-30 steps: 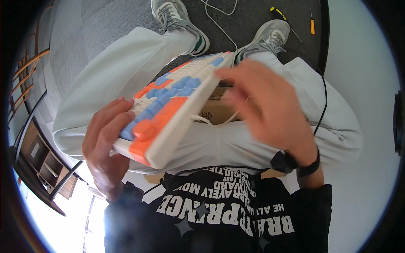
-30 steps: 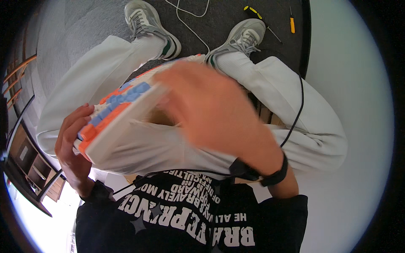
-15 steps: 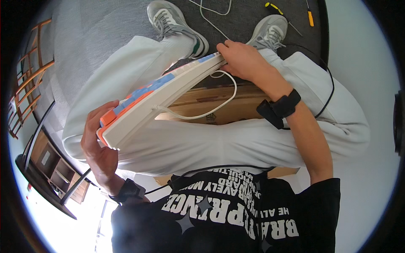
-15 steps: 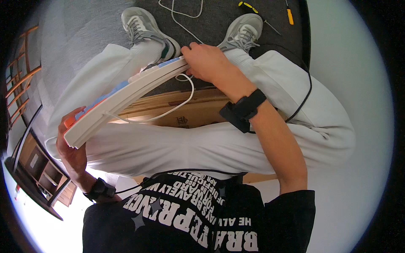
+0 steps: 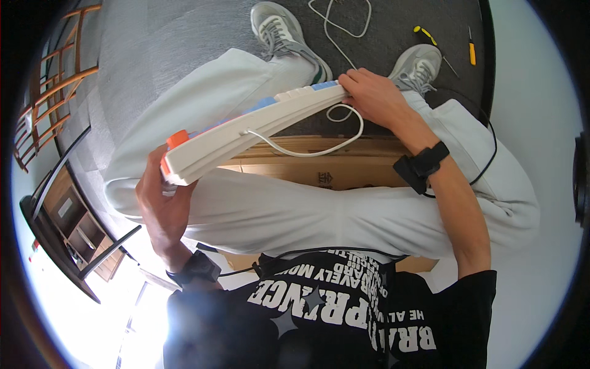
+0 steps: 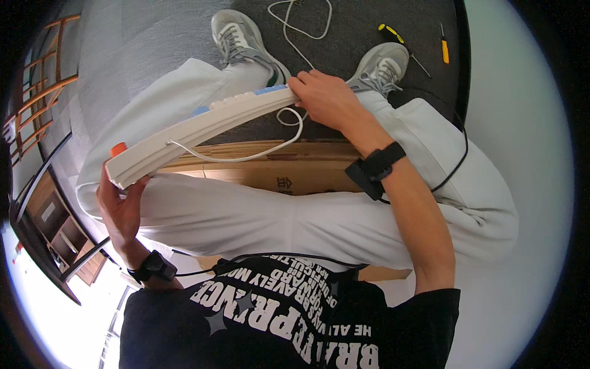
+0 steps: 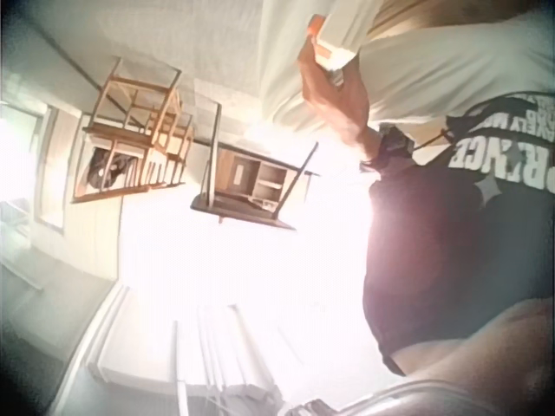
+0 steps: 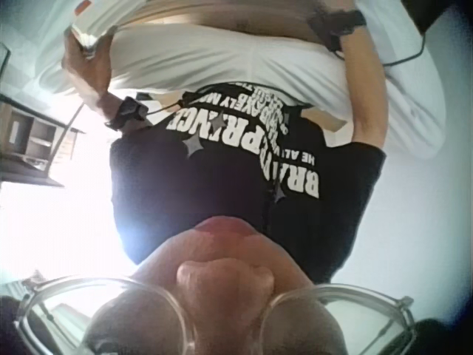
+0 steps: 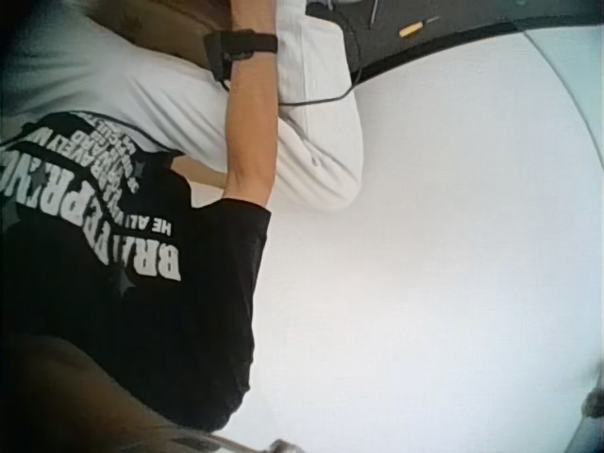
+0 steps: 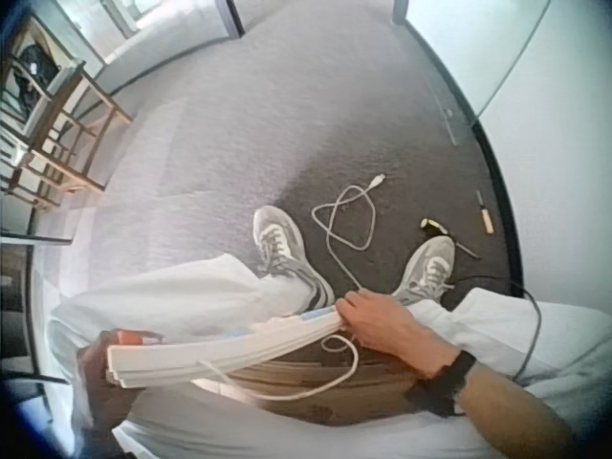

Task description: The person removes an orange knob from a keyboard and then uses a screwdriver to remove several screws from the back of the keyboard.

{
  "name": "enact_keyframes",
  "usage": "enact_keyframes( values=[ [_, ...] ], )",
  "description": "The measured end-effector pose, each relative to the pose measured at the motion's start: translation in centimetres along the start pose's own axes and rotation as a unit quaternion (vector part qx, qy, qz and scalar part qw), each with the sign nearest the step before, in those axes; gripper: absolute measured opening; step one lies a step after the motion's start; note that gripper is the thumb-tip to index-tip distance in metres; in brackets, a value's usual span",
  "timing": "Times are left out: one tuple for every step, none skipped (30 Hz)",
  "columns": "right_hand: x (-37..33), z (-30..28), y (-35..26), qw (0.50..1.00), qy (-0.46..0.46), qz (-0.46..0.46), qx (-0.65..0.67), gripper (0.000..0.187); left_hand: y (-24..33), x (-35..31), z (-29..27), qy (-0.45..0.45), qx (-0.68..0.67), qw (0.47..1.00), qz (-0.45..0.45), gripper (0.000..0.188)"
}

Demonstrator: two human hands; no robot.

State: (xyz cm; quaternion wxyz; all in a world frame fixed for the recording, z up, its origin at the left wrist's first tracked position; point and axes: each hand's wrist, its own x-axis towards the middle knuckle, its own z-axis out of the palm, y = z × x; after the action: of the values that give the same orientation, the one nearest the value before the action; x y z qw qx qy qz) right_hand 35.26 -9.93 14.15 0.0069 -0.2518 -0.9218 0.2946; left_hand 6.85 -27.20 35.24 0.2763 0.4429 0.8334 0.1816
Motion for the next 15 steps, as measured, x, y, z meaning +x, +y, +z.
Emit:
enact_keyframes(
  values=[
    [-0.1, -0.1, -0.1, 1.0, -0.01, 0.012, 0.013, 0.03, -0.1, 0.0, -0.1, -0.007, 0.001, 1.0, 0.003, 0.043],
    [-0.1, -0.1, -0.1, 1.0, -0.007, 0.007, 0.013, 0.029, -0.6, 0.0, -0.3, -0.015, 0.013, 1.0, 0.02, 0.047],
    [-0.1, -0.2, -0.1, 1.0, -0.005, 0.0, 0.016, 0.029, -0.6, 0.1, -0.4, -0.009, 0.017, 1.0, 0.017, 0.047],
    [-0.3, -0.3, 0.1, 1.0, -0.01, -0.001, 0.003, 0.027, -0.3, 0.2, -0.2, -0.015, 0.002, 0.999, 0.042, 0.047],
    [-0.1, -0.2, -0.1, 1.0, -0.013, -0.007, -0.005, 0.026, -0.1, 0.2, -0.4, -0.018, -0.007, 0.998, 0.063, 0.048],
    [-0.1, -0.2, -0.3, 1.0, 0.013, -0.009, 0.017, 0.025, 0.2, 0.3, -0.4, -0.019, 0.005, 0.998, 0.067, 0.047],
    [-0.2, -0.6, -0.5, 0.999, 0.018, -0.016, 0.022, 0.025, 0.6, 0.6, -0.6, -0.043, 0.027, 0.994, 0.092, 0.057],
    [-0.2, -0.8, -0.6, 1.0, 0.005, 0.003, 0.025, 0.025, 0.8, 0.6, -0.5, -0.046, 0.004, 0.994, 0.099, 0.062],
    [-0.1, -0.8, -0.6, 0.999, -0.009, 0.022, 0.027, 0.025, 0.9, 0.6, -0.5, -0.05, -0.02, 0.993, 0.106, 0.068],
    [-0.3, -0.7, -0.4, 1.0, -0.008, 0.017, 0.024, 0.025, 1.4, 0.5, -0.6, -0.068, -0.049, 0.992, 0.093, 0.079],
    [-0.2, -0.7, -0.4, 1.0, -0.007, 0.013, 0.025, 0.025, 1.8, 0.5, -0.6, -0.065, -0.046, 0.993, 0.091, 0.079],
    [-0.2, -0.7, -0.5, 1.0, -0.006, 0.013, 0.027, 0.025, 2.2, 0.6, -0.6, -0.072, -0.066, 0.988, 0.121, 0.08],
    [-0.2, -0.8, -0.5, 1.0, -0.005, 0.014, 0.028, 0.026, 2.4, 0.7, -0.6, -0.079, -0.088, 0.982, 0.151, 0.081],
    [-0.2, -0.9, -0.5, 1.0, -0.006, 0.012, 0.027, 0.026, 2.0, 0.9, -0.5, -0.083, -0.065, 0.975, 0.195, 0.083],
    [-0.2, -1.0, -0.5, 1.0, -0.008, 0.015, 0.025, 0.026, 2.2, 1.1, -0.4, -0.082, -0.065, 0.975, 0.195, 0.083]
  ],
)
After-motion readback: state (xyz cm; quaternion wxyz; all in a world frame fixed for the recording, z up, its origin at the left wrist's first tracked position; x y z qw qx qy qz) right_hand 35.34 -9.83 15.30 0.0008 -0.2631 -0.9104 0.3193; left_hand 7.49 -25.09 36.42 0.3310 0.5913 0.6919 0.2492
